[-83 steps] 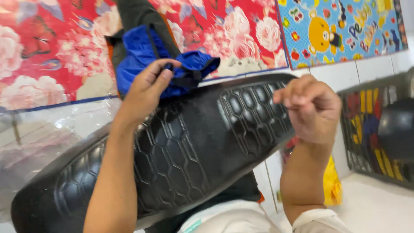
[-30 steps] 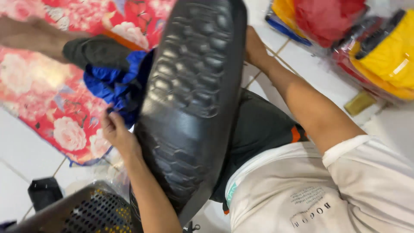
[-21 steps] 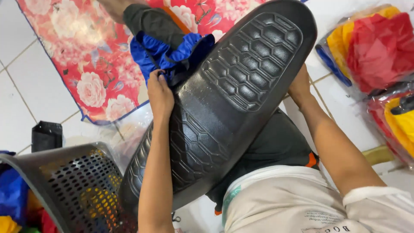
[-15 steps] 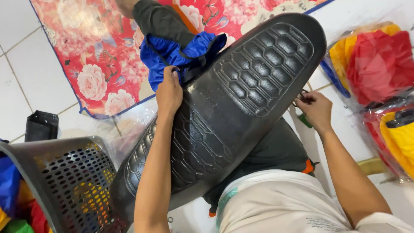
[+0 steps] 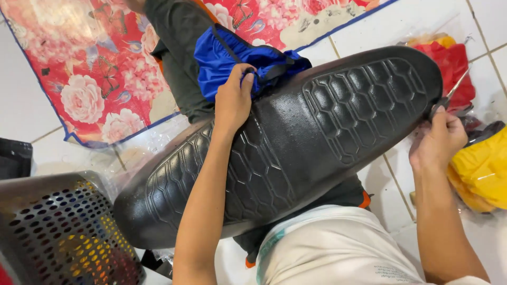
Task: Trimming excess fabric and elastic from a blue motorcycle seat cover using scissors.
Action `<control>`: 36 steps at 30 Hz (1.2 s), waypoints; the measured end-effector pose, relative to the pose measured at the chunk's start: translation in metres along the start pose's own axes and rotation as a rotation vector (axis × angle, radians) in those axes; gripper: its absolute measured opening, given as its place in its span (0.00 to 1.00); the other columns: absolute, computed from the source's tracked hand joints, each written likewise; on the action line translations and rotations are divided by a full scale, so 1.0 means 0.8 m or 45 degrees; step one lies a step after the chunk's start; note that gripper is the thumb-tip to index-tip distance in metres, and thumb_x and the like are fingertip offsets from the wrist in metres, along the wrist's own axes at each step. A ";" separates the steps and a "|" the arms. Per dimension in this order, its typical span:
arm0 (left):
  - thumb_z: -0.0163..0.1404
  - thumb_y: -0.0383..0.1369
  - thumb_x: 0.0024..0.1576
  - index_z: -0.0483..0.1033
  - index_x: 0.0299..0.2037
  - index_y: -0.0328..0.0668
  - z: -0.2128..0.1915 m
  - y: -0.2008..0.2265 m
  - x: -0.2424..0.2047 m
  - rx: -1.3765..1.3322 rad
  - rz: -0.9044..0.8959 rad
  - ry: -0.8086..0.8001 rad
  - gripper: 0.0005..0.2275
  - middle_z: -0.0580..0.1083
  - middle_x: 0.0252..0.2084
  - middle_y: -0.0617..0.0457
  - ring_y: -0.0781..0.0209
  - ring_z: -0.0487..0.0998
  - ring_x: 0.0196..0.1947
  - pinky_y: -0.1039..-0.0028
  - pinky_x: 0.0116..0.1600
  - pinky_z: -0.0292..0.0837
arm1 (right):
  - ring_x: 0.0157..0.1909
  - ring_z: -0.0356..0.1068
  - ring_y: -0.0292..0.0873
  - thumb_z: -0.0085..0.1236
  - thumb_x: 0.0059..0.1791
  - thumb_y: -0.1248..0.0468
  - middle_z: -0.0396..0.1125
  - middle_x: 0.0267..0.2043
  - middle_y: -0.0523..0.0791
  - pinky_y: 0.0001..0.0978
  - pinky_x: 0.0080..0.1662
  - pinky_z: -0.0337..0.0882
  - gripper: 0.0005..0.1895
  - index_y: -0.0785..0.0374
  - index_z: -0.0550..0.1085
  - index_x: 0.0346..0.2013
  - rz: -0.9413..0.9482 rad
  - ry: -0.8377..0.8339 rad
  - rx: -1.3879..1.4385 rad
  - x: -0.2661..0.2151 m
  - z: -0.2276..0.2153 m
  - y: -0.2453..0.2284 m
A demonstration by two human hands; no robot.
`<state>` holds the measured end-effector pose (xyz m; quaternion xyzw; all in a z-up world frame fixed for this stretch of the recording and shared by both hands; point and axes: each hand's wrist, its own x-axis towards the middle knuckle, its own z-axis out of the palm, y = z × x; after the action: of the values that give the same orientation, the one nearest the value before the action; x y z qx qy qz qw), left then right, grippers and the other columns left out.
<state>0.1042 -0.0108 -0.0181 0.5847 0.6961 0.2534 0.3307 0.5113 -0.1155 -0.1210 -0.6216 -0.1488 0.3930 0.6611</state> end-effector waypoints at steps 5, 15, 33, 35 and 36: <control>0.52 0.28 0.60 0.79 0.48 0.41 0.004 -0.005 0.004 -0.322 0.243 0.195 0.08 0.81 0.45 0.53 0.61 0.80 0.45 0.74 0.52 0.73 | 0.54 0.62 0.49 0.51 0.58 0.87 0.59 0.58 0.53 0.39 0.59 0.69 0.10 0.75 0.64 0.48 -0.960 -0.238 -0.611 -0.005 0.009 -0.015; 0.53 0.28 0.60 0.80 0.47 0.45 -0.002 -0.003 0.018 -0.510 0.254 0.300 0.08 0.76 0.32 0.59 0.71 0.73 0.30 0.81 0.39 0.70 | 0.48 0.67 0.35 0.60 0.44 0.82 0.62 0.54 0.44 0.23 0.54 0.76 0.20 0.62 0.66 0.43 -0.205 -1.307 -0.087 -0.087 0.292 -0.092; 0.53 0.20 0.61 0.77 0.54 0.35 -0.109 -0.047 0.043 -1.038 0.071 0.337 0.11 0.79 0.50 0.52 0.69 0.78 0.46 0.82 0.55 0.74 | 0.45 0.65 0.45 0.76 0.38 0.74 0.62 0.48 0.50 0.33 0.50 0.68 0.31 0.69 0.62 0.43 -0.846 -1.524 -0.880 -0.114 0.442 -0.044; 0.54 0.21 0.59 0.73 0.54 0.33 -0.108 -0.053 0.043 -1.056 0.041 0.340 0.13 0.78 0.50 0.47 0.64 0.78 0.50 0.77 0.58 0.73 | 0.46 0.67 0.48 0.77 0.39 0.72 0.62 0.49 0.52 0.35 0.49 0.68 0.30 0.72 0.63 0.45 -1.003 -1.456 -1.018 -0.118 0.443 -0.052; 0.54 0.21 0.59 0.73 0.54 0.33 -0.108 -0.051 0.043 -1.060 0.032 0.343 0.13 0.78 0.50 0.47 0.64 0.78 0.50 0.77 0.58 0.73 | 0.46 0.67 0.48 0.77 0.39 0.72 0.62 0.49 0.52 0.35 0.49 0.68 0.30 0.72 0.63 0.45 -0.999 -1.464 -1.024 -0.114 0.442 -0.051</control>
<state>0.0087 0.0186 0.0025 0.3717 0.5643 0.5905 0.4412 0.2235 0.0730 0.0088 -0.4147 -0.8037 0.3071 0.2962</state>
